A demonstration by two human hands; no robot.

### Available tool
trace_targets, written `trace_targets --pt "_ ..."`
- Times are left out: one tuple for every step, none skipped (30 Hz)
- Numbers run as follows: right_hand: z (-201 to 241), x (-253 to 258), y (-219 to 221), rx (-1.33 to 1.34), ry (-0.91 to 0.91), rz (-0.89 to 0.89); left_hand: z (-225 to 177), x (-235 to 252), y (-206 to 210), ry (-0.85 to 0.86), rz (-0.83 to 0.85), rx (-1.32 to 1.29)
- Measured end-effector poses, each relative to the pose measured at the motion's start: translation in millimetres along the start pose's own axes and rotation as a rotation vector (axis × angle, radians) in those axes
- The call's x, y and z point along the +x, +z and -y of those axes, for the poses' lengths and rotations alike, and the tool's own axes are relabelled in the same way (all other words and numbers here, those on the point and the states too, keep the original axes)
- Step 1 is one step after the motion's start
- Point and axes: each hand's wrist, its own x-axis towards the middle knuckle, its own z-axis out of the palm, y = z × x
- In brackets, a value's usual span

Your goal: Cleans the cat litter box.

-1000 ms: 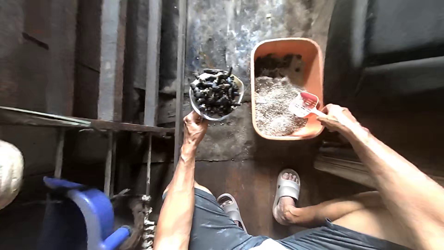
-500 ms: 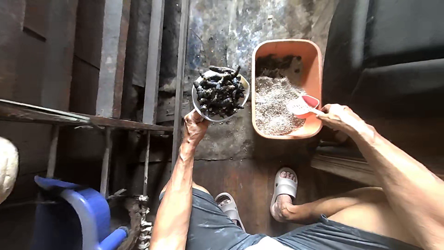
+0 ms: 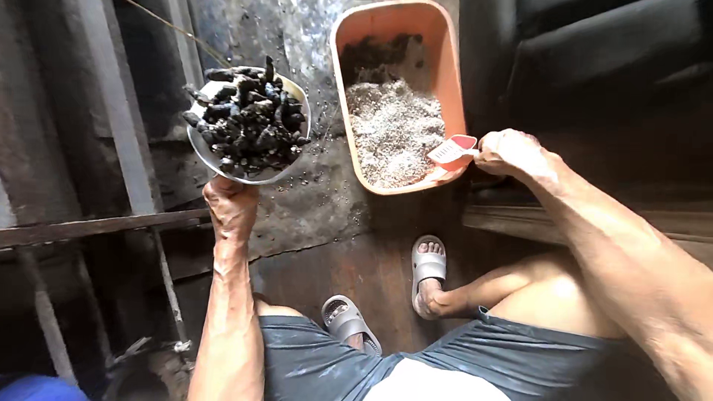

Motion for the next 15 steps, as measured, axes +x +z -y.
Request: trace_targets --pt "-2 0 -1 0.011 -0.008 -0.009 -2 -1 0 0.002 0.000 0.018" --pt "-3 1 -2 0.022 -0.019 -0.013 -5 -1 0 0.006 0.001 0.041" --pt "-4 3 -3 0.031 -0.032 -0.014 -7 -2 0 0.002 0.002 0.062" --pt "-5 5 -5 0.040 -0.051 -0.010 -10 -4 0 -0.009 0.006 0.075" --pt "-6 8 -7 0.047 -0.078 -0.003 -14 -6 1 -0.023 0.010 0.080" --pt "-5 12 -9 0.053 -0.102 0.000 -15 -9 1 -0.025 0.012 0.084" --pt "-4 16 -9 0.061 -0.121 -0.007 -18 -14 0 -0.019 0.014 0.099" --pt "-3 20 -8 0.078 -0.134 -0.019 -20 -22 -4 -0.015 0.022 0.121" --pt "-1 24 -7 0.098 -0.145 -0.031 -22 -33 -9 -0.024 0.038 0.148" --pt "2 26 -6 0.112 -0.150 -0.030 -23 -41 -12 -0.043 0.040 0.171" --pt "5 26 -5 0.119 -0.144 -0.017 -24 -46 -13 -0.069 0.042 0.183" --pt "5 26 -3 0.121 -0.132 0.001 -27 -48 -12 -0.094 0.039 0.185" --pt "5 24 -3 0.122 -0.118 0.025 -34 -47 -10 -0.113 0.031 0.175" --pt "5 22 -4 0.115 -0.102 0.061 -41 -46 -8 -0.135 0.025 0.165" --pt "3 19 -4 0.115 -0.088 0.092 -49 -46 -6 -0.149 0.008 0.152"
